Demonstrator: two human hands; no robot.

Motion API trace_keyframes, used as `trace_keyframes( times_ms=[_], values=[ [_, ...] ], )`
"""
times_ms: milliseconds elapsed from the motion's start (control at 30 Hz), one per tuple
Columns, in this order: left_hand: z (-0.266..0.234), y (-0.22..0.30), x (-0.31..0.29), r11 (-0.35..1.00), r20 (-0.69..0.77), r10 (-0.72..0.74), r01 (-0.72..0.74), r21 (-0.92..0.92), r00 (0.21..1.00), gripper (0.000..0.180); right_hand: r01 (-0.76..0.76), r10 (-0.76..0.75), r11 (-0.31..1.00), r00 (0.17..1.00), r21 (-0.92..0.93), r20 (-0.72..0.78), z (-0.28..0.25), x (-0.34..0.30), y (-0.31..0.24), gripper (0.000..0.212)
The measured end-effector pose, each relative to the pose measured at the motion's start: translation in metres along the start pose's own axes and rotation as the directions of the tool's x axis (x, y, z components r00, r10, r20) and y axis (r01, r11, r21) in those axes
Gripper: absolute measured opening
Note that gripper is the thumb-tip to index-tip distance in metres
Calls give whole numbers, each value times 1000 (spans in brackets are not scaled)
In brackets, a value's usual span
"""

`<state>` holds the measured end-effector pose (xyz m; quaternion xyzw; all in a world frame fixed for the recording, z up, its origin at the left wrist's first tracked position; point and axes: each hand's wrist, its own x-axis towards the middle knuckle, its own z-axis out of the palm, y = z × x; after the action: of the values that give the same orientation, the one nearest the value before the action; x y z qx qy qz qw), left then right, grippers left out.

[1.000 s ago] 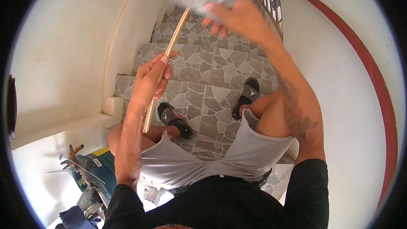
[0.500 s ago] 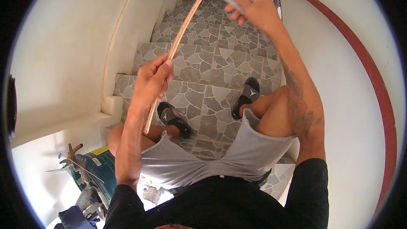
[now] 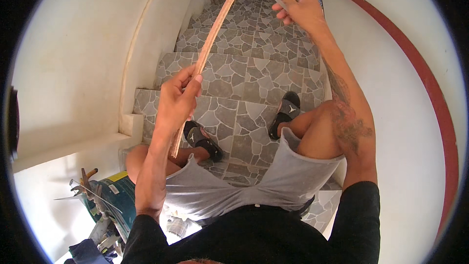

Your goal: The person scrapes a wooden strip using a metal scraper and sands its edges and surfaces with a sanding block while sitting on stairs.

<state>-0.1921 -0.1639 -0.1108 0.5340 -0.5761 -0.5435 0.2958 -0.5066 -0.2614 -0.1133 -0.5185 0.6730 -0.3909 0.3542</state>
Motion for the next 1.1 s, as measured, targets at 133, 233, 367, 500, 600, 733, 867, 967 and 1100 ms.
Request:
trace_keyframes(
  times_ms=[133,233,367,500,600,733,867,967,1100],
  values=[
    [-3,-3,2,998,-32,-9,10,59,999,34,126,-162,978,959,164,233,22,-39,-33,39],
    [2,-9,8,996,-40,69,-67,51,997,31,86,-148,982,902,169,407,57,-71,-45,36],
    [7,-12,9,988,-87,95,-83,134,992,30,59,-73,997,849,44,524,69,-63,-32,37],
    [13,-14,4,926,-123,206,-153,344,971,30,7,50,971,971,-237,233,27,-8,-12,45],
    [10,-14,2,908,-131,222,-156,388,966,32,-38,36,973,999,-226,-11,16,2,-2,44],
    [7,-13,6,936,-146,156,-99,339,977,31,102,-131,988,954,117,271,38,-46,-29,42],
    [0,-14,10,985,-109,138,-124,123,984,31,39,-119,989,780,142,615,75,-81,-47,38],
    [0,0,8,984,13,-158,159,-87,987,33,72,-133,989,803,127,580,77,-69,-28,41],
    [0,-2,1,976,153,-99,126,-179,983,37,18,31,978,972,-209,231,32,-10,-22,43]
  ],
)
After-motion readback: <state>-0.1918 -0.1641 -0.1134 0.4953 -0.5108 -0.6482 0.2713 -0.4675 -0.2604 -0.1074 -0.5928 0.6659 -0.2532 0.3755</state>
